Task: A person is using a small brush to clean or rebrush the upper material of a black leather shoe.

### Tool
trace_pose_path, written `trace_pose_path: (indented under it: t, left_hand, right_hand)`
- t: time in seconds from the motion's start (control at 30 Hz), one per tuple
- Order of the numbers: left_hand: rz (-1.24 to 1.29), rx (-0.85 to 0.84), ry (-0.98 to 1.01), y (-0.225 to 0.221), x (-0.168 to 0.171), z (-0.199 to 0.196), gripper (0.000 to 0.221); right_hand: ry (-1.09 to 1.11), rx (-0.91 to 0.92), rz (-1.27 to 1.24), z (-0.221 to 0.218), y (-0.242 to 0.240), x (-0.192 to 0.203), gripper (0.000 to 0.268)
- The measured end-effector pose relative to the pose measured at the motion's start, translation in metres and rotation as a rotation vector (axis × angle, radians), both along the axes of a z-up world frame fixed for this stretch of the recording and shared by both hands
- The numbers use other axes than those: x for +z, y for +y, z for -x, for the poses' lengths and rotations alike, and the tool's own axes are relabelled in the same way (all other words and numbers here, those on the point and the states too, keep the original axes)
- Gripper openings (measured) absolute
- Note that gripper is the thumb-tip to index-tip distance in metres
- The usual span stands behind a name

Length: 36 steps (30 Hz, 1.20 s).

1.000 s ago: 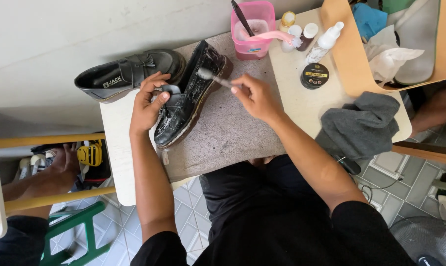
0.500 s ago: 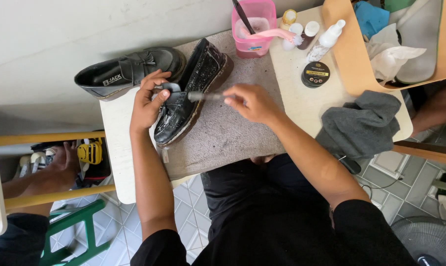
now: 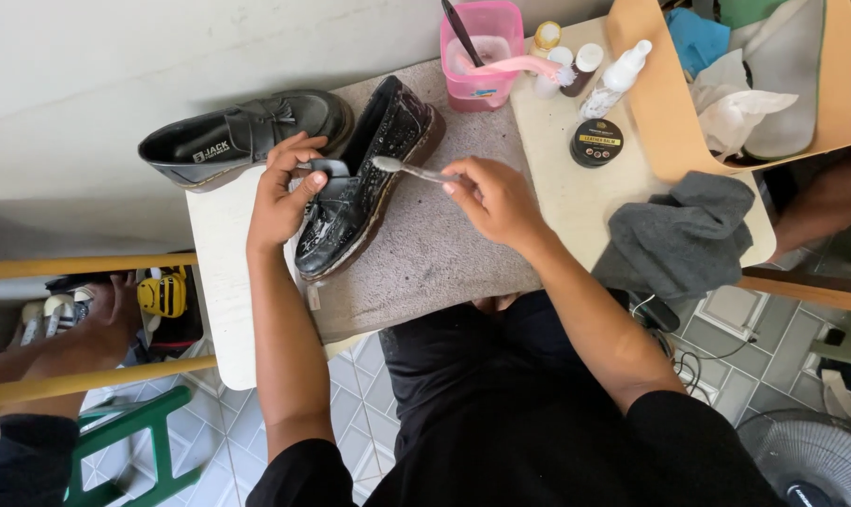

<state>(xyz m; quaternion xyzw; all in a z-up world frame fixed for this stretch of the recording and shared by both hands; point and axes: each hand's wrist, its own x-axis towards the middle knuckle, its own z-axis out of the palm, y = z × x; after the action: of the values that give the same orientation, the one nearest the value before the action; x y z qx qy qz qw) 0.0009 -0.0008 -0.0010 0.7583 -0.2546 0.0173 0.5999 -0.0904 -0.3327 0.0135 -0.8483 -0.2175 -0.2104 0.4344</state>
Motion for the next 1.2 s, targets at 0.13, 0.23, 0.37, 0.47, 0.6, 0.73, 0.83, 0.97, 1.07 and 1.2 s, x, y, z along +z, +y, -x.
trace_pose_path:
  t: [0.13,0.23,0.37,0.47,0.6,0.73,0.83,0.97,1.07,1.2]
  left_hand:
    - [-0.002,-0.010,-0.002,0.000,0.001,-0.001,0.021]
    - [0.002,-0.005,-0.003,0.001,0.000,-0.002,0.020]
    - [0.029,0.008,0.009,-0.001,0.001,0.001,0.020]
    - [0.012,-0.003,0.015,0.000,0.001,0.000,0.020]
    - [0.023,0.001,0.008,-0.001,0.004,0.002,0.019]
    - [0.023,0.010,-0.002,-0.002,0.004,0.001,0.020]
    - [0.019,0.021,0.004,-0.002,0.002,0.003,0.020]
    - [0.008,0.006,0.005,0.000,0.003,0.001,0.021]
    - [0.005,0.009,0.003,-0.001,0.005,0.001,0.021]
    - [-0.008,-0.005,0.004,-0.001,0.004,0.000,0.021]
  right_hand:
    - [0.112,-0.015,-0.004,0.012,0.027,-0.008,0.015]
    - [0.177,0.048,-0.074,0.023,0.039,-0.008,0.011]
    - [0.171,-0.095,-0.129,0.025,0.035,-0.021,0.014]
    - [0.252,0.145,-0.115,0.036,0.045,-0.013,0.010]
    - [0.167,-0.073,-0.100,0.029,0.042,-0.039,0.015]
    - [0.199,0.088,-0.121,0.035,0.045,-0.032,0.011]
    - [0.159,-0.002,-0.100,0.034,0.043,-0.040,0.013]
    - [0.225,0.098,-0.108,0.049,0.051,-0.012,0.012]
    - [0.147,-0.090,-0.070,0.040,0.047,-0.019,0.014]
    - [0.247,0.143,-0.108,0.051,0.056,-0.021,0.012]
